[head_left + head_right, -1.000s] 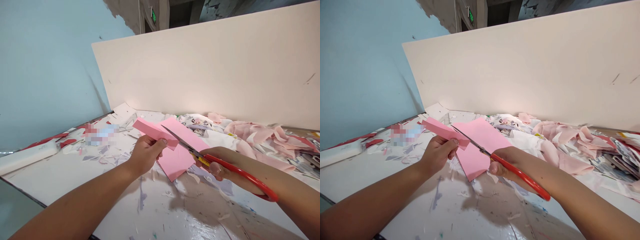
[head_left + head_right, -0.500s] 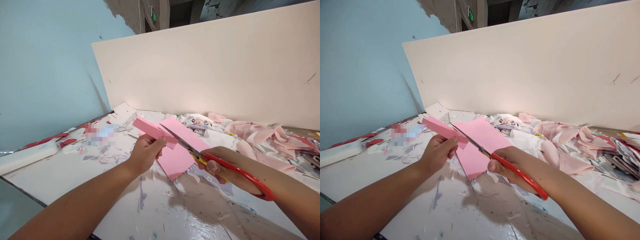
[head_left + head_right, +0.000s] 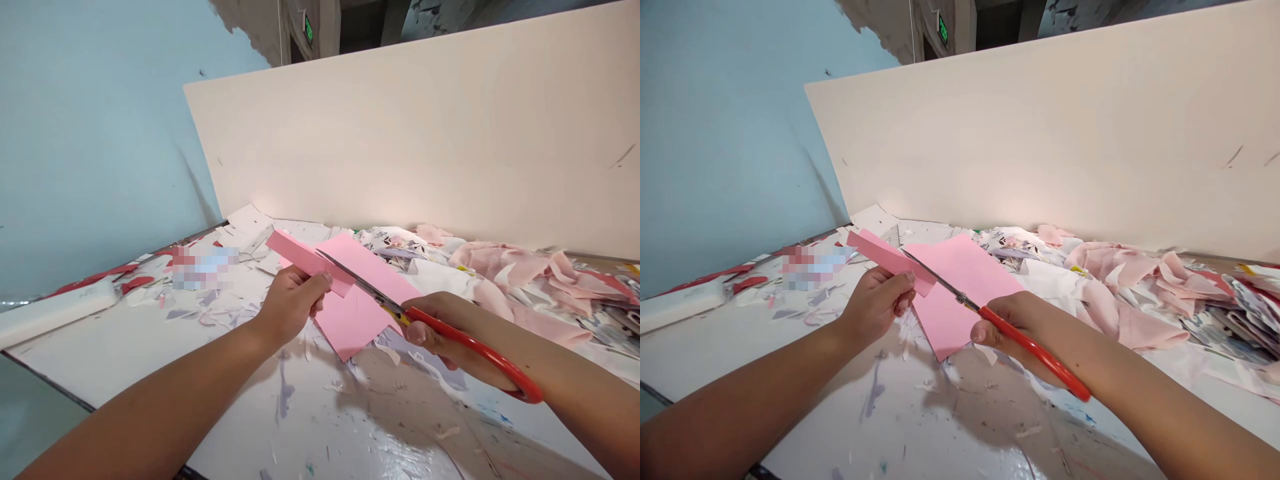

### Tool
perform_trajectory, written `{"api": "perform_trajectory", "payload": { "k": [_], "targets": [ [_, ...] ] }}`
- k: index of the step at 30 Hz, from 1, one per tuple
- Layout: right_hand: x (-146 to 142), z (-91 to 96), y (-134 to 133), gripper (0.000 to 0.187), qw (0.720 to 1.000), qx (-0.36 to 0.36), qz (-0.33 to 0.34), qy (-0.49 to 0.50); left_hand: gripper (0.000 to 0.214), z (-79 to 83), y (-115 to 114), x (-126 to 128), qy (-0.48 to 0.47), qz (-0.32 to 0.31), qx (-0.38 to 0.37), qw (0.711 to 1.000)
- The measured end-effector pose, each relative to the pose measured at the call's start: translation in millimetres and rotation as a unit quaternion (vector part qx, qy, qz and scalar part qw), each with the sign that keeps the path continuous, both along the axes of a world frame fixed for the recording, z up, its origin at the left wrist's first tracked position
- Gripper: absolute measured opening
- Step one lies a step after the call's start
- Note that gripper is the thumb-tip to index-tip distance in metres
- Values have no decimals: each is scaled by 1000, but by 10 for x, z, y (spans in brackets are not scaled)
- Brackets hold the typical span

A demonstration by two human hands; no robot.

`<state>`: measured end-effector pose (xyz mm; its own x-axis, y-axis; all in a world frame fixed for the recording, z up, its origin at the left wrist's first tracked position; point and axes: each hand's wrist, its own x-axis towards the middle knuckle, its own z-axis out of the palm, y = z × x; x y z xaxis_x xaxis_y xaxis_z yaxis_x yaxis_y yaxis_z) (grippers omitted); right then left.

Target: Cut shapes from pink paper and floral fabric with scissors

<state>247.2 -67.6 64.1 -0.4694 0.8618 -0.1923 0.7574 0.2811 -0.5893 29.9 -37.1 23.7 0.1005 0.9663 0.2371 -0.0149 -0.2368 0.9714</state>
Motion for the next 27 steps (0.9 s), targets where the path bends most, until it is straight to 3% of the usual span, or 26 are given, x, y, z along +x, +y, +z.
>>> {"api": "perform_trajectory", "payload": {
  "k": [13,16,20,24,27],
  "targets": [
    [-39,-26,63,46,993,-17,-112,24,29,-27,14,-1,-37,-21,-8,999],
    [9,-139,164,41,992,48,-115,5,30,-29,18,-5,-30,-27,-11,999],
    [34,-415,292,37,966,165,-126,-156,31,-27,13,-3,-6,-40,-12,999],
    [20,-636,354,22,959,180,-93,-198,30,-37,-19,20,56,-98,0,994],
    [17,-645,337,21,962,181,-104,-175,26,-54,-46,48,73,-136,-9,988]
  ]
}}
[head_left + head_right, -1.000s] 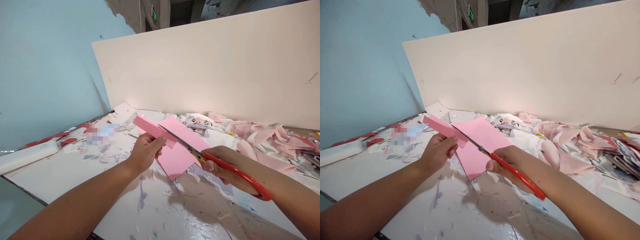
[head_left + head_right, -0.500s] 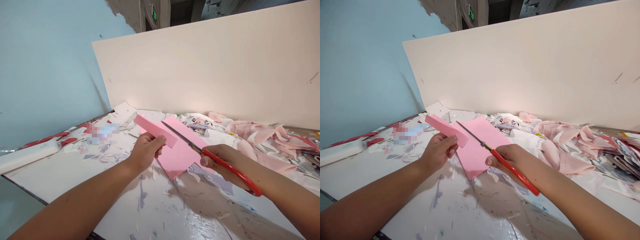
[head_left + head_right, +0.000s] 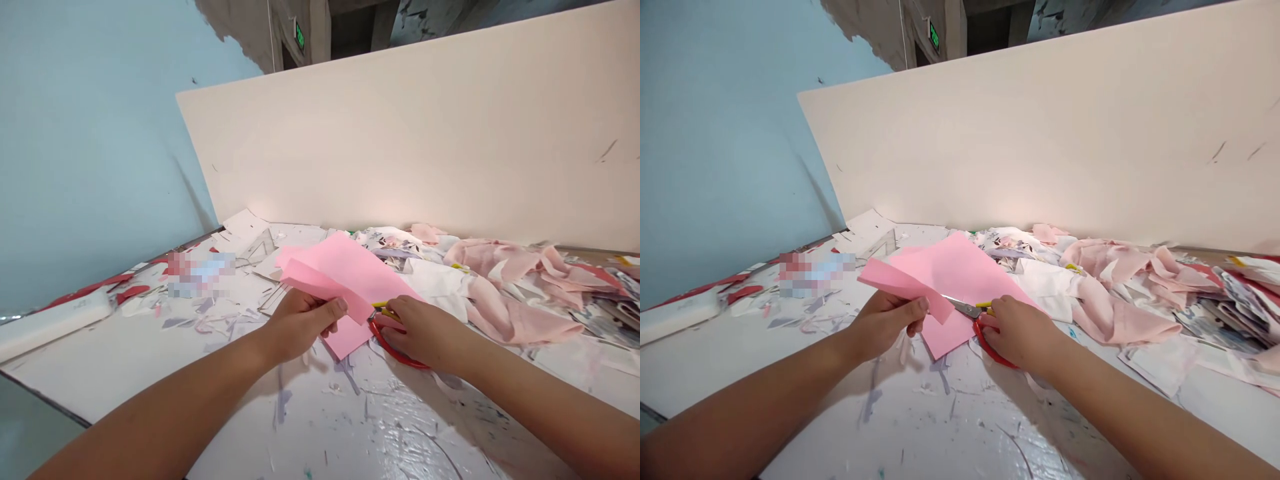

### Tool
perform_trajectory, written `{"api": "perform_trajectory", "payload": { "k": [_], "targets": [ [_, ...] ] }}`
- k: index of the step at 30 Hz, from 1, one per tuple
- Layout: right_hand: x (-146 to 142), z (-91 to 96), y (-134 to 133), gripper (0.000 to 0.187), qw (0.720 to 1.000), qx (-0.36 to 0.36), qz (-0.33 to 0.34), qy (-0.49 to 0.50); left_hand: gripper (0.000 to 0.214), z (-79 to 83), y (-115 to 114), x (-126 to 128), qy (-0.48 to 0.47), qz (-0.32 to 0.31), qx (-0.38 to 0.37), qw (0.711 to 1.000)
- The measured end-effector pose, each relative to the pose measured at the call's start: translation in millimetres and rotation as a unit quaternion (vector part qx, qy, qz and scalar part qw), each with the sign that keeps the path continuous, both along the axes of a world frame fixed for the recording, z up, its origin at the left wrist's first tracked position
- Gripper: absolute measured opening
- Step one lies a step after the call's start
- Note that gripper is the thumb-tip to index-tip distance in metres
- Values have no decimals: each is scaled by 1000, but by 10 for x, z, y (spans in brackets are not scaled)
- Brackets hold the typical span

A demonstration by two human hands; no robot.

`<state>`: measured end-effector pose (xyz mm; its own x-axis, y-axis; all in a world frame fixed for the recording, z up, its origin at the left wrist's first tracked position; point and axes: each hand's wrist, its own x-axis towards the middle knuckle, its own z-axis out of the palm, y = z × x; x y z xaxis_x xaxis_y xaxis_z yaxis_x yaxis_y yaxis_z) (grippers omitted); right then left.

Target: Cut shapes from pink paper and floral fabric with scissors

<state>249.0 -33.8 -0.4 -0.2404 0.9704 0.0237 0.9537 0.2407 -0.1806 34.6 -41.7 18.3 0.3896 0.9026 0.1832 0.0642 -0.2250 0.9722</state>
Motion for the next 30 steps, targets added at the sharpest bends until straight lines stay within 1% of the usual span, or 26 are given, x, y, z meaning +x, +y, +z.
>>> {"api": "perform_trajectory", "payload": {
  "k": [2,3,4,5,6,8,9,10,13,15,18,23,25,27,29,30],
  "targets": [
    [-14,70,-57,21,998,45,-16,32,26,-13,-10,18,-2,-1,-5,1000],
    [-29,118,-101,22,996,68,0,63,27,-20,-14,26,0,3,-3,1000],
    [-51,168,-154,25,991,83,29,105,28,-28,-17,35,3,10,2,1000],
    [-77,214,-211,30,982,79,70,154,28,-38,-20,42,9,16,7,1000],
    [-107,251,-267,33,972,50,104,205,29,-49,-25,50,16,22,11,1000],
    [-167,284,-360,29,949,-15,121,289,28,-76,-39,67,31,26,18,999],
    [-191,279,-388,25,939,-41,119,320,28,-90,-46,75,38,20,20,999],
    [-210,262,-403,25,930,-58,109,345,27,-102,-53,82,42,9,20,999],
    [-229,183,-381,34,913,-90,63,393,31,-123,-58,98,47,-30,10,998],
    [-223,146,-346,34,905,-107,38,409,37,-127,-42,100,45,-33,1,998],
    [-217,126,-310,34,894,-129,36,428,37,-137,0,95,6,3,-17,1000],
    [-234,102,-301,34,879,-143,58,452,28,-152,80,82,-99,112,-38,988],
    [-242,92,-304,33,881,-142,63,447,28,-137,107,67,-124,135,-34,983],
    [-241,83,-301,33,900,-115,52,417,28,-117,134,46,-136,138,-27,981],
    [-225,69,-286,32,936,-40,43,347,26,-102,160,22,-144,117,-33,982],
    [-210,59,-271,31,954,18,53,296,26,-99,172,12,-148,101,-41,983]
  ]
}}
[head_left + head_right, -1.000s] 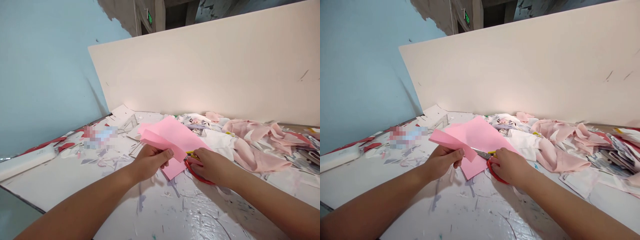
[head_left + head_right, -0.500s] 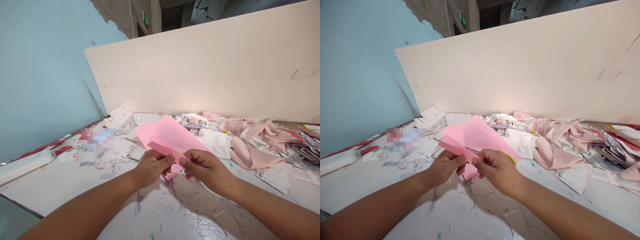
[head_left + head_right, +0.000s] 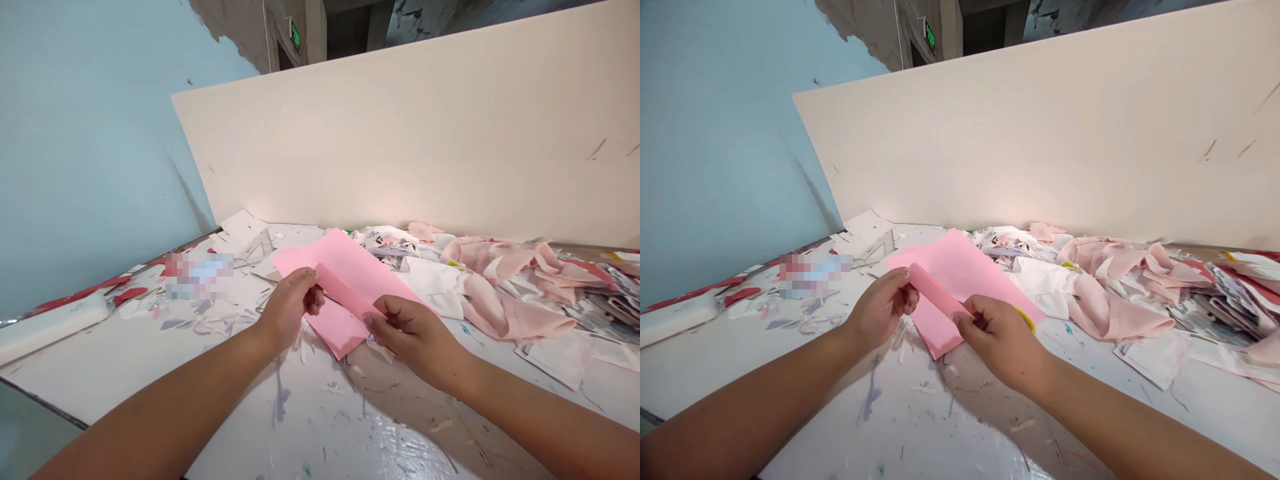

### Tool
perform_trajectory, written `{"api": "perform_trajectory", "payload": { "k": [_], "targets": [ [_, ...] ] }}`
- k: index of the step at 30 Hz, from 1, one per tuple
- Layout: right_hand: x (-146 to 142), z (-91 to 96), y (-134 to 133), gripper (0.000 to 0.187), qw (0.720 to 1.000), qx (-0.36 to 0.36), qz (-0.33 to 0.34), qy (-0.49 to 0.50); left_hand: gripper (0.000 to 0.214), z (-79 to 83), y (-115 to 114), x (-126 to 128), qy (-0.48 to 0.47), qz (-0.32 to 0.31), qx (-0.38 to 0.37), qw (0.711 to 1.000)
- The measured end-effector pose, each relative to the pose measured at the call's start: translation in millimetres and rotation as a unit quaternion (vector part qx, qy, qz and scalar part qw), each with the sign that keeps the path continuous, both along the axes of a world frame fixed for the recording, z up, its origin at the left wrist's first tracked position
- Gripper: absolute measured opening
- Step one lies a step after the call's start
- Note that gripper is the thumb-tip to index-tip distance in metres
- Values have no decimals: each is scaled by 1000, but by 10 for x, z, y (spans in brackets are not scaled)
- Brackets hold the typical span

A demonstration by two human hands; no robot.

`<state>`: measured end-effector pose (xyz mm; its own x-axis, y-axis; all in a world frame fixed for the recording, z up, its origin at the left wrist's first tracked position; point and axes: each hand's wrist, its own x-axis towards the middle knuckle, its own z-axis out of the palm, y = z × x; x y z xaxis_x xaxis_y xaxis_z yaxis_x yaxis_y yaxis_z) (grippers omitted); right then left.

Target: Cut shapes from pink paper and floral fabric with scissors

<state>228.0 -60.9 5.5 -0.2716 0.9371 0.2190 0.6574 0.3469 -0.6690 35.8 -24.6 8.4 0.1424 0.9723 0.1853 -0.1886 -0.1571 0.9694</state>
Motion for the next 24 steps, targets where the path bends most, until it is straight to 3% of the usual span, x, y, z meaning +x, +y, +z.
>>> {"api": "perform_trajectory", "payload": {
  "k": [2,4,6,8,11,14,16,20,24],
  "targets": [
    [42,-27,44,28,981,159,4,-109,30,4,17,-13,-4,-35,-17,999],
    [91,-55,98,26,937,293,11,-191,33,11,21,-15,18,-59,-31,998],
    [131,-71,144,25,906,356,3,-229,23,23,15,-6,71,-64,-37,995],
    [152,-67,166,21,903,361,-5,-232,9,34,2,8,122,-53,-44,990],
    [142,-33,149,18,936,300,0,-183,10,37,-16,24,159,-38,-40,986],
    [110,-5,120,36,985,155,-10,-71,5,19,-30,31,182,-35,-13,983],
    [94,-3,122,34,998,50,-21,-1,6,3,-36,37,192,-38,-1,981],
    [85,-17,169,36,987,-103,-9,125,15,-27,-37,45,209,-46,15,977],
    [73,-16,185,38,953,-181,8,244,18,-45,-19,37,192,-48,12,980]
  ]
}}
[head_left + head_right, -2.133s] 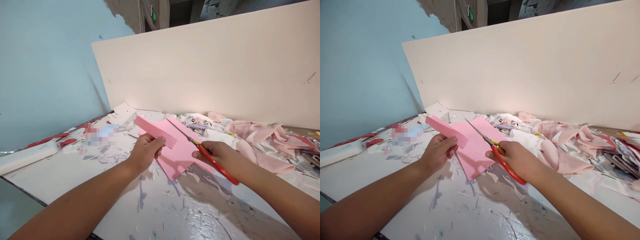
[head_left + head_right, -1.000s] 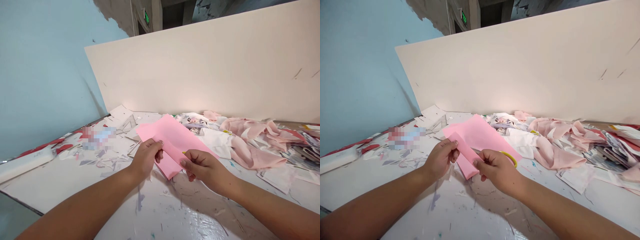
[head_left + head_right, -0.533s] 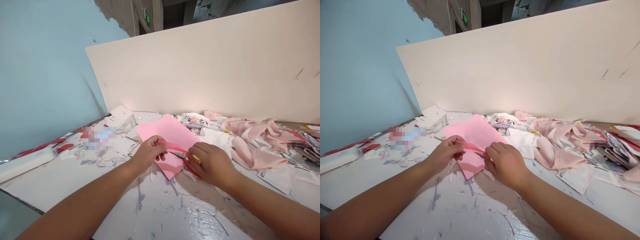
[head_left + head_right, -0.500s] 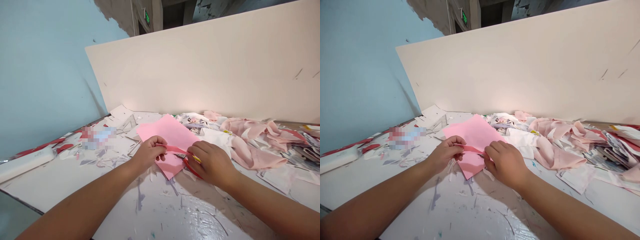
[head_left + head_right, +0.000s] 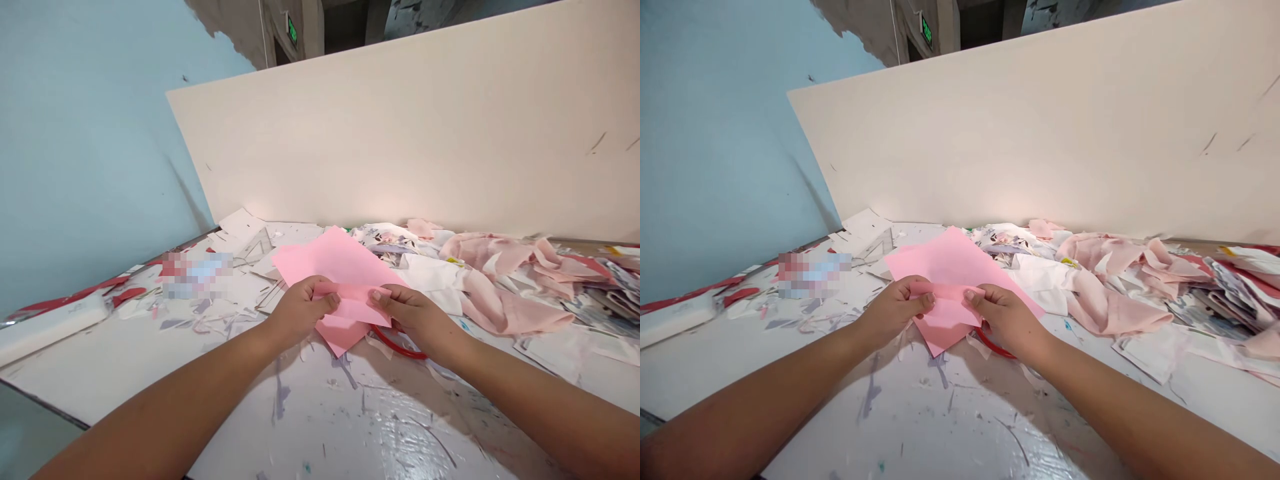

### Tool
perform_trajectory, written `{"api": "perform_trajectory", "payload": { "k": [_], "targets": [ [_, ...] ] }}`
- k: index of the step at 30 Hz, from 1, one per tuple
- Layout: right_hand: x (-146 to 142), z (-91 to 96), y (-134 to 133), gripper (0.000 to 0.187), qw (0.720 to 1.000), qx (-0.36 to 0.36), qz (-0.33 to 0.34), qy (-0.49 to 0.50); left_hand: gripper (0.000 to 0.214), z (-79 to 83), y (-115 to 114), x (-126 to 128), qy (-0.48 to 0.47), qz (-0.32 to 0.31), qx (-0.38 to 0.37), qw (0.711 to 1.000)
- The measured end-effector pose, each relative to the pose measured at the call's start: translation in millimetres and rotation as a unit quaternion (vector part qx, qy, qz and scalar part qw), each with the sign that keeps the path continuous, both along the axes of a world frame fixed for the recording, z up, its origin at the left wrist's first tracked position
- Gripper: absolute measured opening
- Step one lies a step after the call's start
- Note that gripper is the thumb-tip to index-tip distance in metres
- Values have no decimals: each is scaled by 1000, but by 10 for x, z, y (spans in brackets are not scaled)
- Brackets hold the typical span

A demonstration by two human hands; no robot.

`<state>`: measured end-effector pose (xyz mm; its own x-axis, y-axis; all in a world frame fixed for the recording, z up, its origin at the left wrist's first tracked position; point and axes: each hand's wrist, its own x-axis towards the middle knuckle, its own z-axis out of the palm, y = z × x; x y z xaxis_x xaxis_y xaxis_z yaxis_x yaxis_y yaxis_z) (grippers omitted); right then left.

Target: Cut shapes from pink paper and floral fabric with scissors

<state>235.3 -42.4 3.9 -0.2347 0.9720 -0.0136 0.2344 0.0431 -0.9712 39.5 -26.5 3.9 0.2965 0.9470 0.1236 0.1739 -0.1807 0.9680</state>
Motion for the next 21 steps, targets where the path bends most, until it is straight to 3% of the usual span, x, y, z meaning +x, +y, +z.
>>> {"api": "perform_trajectory", "payload": {
  "k": [4,7,13,15,18,21],
  "targets": [
    [-17,20,-20,36,998,-40,13,38,19,-13,24,-11,-56,3,-19,998],
    [-19,25,-21,34,998,-41,-6,47,19,-28,28,-15,-47,20,-7,999],
    [-36,-4,-36,40,995,12,-70,70,31,-29,-1,-8,-32,23,32,999],
    [-48,-30,-41,40,992,43,-85,79,25,-14,-7,-4,-16,11,34,999],
    [-54,-81,-36,37,990,86,-75,87,14,2,-4,-4,28,-1,21,999],
    [-42,-121,-28,31,995,70,-43,50,14,-4,9,-5,48,13,25,998]
  ]
}}
